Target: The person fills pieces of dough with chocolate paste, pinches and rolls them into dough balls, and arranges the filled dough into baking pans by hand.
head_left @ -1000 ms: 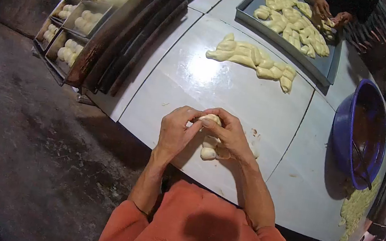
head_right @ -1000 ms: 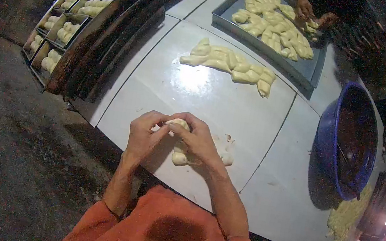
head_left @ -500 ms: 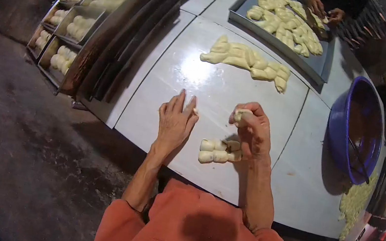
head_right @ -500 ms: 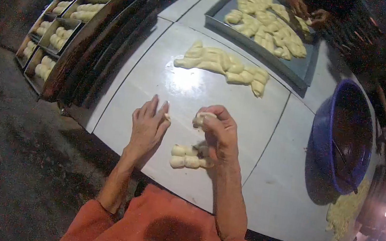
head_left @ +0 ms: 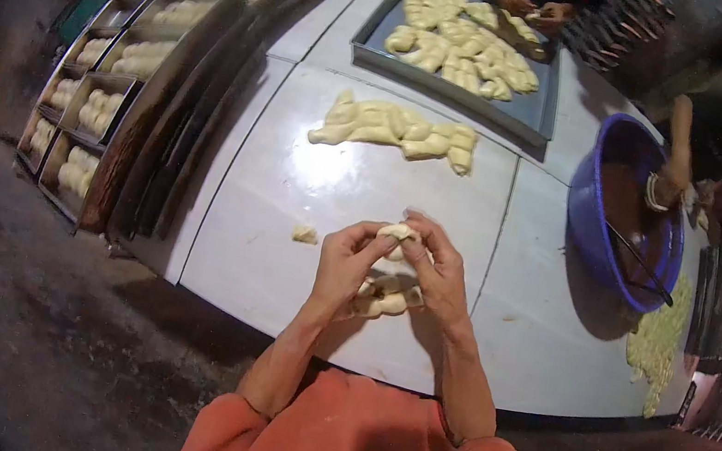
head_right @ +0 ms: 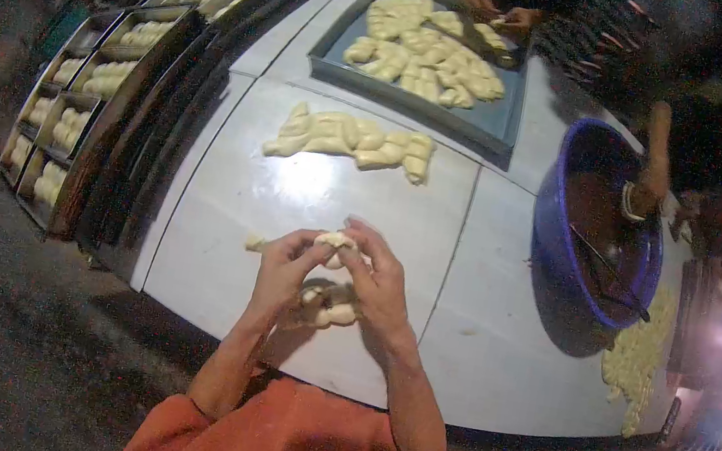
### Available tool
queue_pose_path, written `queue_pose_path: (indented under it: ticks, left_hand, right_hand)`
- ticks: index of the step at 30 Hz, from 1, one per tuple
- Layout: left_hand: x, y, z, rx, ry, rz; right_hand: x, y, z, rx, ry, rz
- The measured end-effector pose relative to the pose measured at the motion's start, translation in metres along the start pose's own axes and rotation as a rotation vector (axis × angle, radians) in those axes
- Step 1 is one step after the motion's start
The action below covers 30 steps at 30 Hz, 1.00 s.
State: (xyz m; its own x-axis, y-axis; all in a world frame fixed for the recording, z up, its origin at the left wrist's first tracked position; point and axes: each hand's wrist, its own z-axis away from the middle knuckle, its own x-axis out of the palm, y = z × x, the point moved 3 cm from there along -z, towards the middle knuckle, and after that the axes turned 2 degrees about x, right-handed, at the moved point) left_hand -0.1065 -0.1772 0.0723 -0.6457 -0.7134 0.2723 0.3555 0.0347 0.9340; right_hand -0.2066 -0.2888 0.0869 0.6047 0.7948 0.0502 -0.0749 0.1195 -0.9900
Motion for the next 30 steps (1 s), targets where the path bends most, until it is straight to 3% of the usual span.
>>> queue_pose_path:
  ticks: [3,4,7,9,10,11,13,14,19,21,22,24,27,28,29,30]
  left_hand:
    - [0.014,-0.009,-0.001,0.048,-0.061,0.013]
    - [0.02,-0.003,0.0,0.073,-0.059,0.059]
    - [0.036,0.007,0.0,0.129,-0.097,0.04]
    - [0.045,0.009,-0.005,0.45,0.016,-0.187]
    - [0.054,0.008,-0.005,0.471,-0.029,-0.125]
    - [0.067,0.01,-0.006,0.674,0.014,-0.149]
    - [0.087,-0.001,-0.006,0.685,-0.171,-0.14]
    - [0.102,-0.01,-0.001,0.59,-0.047,0.037]
    - [0.148,-0.026,-0.008,0.511,-0.295,0.147]
    - [0.158,-0.032,-0.007,0.432,-0.408,0.166]
    - [0.159,-0.035,-0.007,0.323,-0.458,0.058]
    - [0.15,-0.034,-0.007,0.23,-0.524,-0.148]
    - [0.12,-0.017,-0.009,0.122,-0.449,-0.286]
    - [0.111,-0.009,-0.01,0.097,-0.412,-0.337]
    - [0.106,0.001,-0.009,-0.003,-0.339,-0.353]
    - [0.1,0.003,-0.009,0.026,-0.326,-0.364]
  right_hand:
    - [-0.017,-0.001,0.005,-0.04,0.06,0.185]
    - [-0.018,0.003,0.009,0.005,0.156,-0.001]
    - [-0.029,0.002,0.011,-0.118,0.246,0.036]
    - [-0.035,-0.006,0.013,-0.185,0.259,0.004]
    - [-0.035,-0.007,0.015,-0.094,0.197,-0.123]
    - [-0.035,-0.008,0.018,-0.002,0.133,-0.249]
    - [-0.031,-0.027,0.027,0.064,-0.001,-0.675]
    - [-0.035,-0.033,0.03,0.067,0.015,-0.748]
    - [-0.084,-0.044,0.031,0.068,0.041,-0.911]
    - [-0.111,-0.05,0.03,0.062,0.054,-0.748]
    - [-0.129,-0.06,0.026,-0.073,0.095,-0.747]
    - [-0.191,-0.07,0.017,-0.246,0.378,-0.498]
    - [-0.288,-0.095,-0.001,-0.219,0.494,-0.171]
    - [-0.312,-0.099,-0.007,-0.111,0.509,0.012]
    - [-0.338,-0.093,-0.018,-0.116,0.513,0.013]
    - [-0.362,-0.079,-0.033,-0.034,0.453,0.321]
